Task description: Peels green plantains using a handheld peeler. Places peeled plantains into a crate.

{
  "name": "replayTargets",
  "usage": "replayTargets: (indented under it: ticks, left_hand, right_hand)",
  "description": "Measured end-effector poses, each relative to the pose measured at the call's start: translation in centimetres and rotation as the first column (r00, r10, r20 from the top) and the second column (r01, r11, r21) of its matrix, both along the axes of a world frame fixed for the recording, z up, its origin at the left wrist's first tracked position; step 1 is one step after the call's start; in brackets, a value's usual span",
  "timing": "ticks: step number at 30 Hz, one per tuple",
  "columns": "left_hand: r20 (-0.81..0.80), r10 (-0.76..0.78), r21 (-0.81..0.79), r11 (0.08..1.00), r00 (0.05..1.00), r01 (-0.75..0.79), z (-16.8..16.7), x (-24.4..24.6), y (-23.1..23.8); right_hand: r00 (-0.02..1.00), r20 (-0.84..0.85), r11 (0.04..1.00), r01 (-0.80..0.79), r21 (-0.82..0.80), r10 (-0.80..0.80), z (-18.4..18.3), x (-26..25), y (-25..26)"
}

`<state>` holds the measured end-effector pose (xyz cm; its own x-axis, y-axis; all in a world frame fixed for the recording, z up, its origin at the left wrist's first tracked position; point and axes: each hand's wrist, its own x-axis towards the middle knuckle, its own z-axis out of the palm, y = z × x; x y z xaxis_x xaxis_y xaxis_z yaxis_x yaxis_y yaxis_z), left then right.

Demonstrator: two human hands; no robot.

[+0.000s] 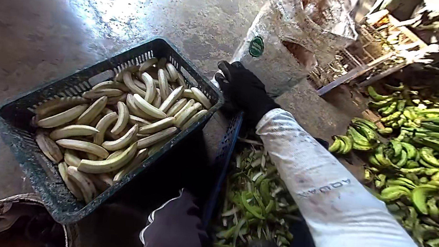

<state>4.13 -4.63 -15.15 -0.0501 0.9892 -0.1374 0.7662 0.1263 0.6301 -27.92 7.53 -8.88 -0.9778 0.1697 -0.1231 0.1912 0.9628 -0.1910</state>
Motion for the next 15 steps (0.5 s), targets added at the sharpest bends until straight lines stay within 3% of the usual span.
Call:
replayTargets:
  ticks: [1,2,3,4,5,7,10,12,15]
  left_hand:
    - [-0.028,0.064,0.014,0.998,0.998,-0.064,0.6,-0.6,-0.3]
    - [0.002,0.078,-0.088,0.993,0.997,-0.078,2.4,-1.8,-0.9]
    - [0.100,0.055,-0.327,0.945,0.993,-0.020,5.4,-3.7,-1.1]
    - [0.148,0.044,-0.464,0.885,0.988,0.030,6.9,-5.3,-1.0]
    - [0.127,0.061,-0.499,0.866,0.990,0.011,7.4,-6.2,-0.9]
    - [-0.011,0.195,-0.403,0.897,0.981,-0.183,7.2,-7.6,-1.3]
    - [-0.179,0.387,-0.325,0.844,0.904,-0.426,7.8,-10.4,-1.2]
    - [-0.206,0.477,-0.268,0.812,0.855,-0.518,7.9,-11.7,-1.1]
    - [-0.193,0.507,-0.268,0.796,0.840,-0.542,8.3,-12.1,-0.3]
  right_hand:
    - [1.000,-0.014,1.000,0.022,-0.010,-0.022,0.6,1.6,1.2]
    - [0.999,-0.032,0.999,0.042,-0.023,-0.043,1.0,3.4,2.5]
    - [0.996,-0.042,0.996,0.072,-0.045,-0.074,1.1,5.4,4.2]
    - [0.991,-0.045,0.990,0.120,-0.071,-0.123,0.8,7.7,6.1]
    - [0.980,-0.037,0.975,0.191,-0.114,-0.197,0.4,10.5,7.8]
    - [0.946,-0.023,0.935,0.314,-0.166,-0.322,-1.5,16.0,11.4]
    - [0.885,-0.018,0.874,0.457,-0.165,-0.466,-7.7,24.8,14.1]
    - [0.828,0.103,0.805,0.560,-0.196,-0.551,-11.2,29.4,12.5]
    - [0.687,0.327,0.701,0.707,-0.095,-0.649,-15.2,30.5,9.2]
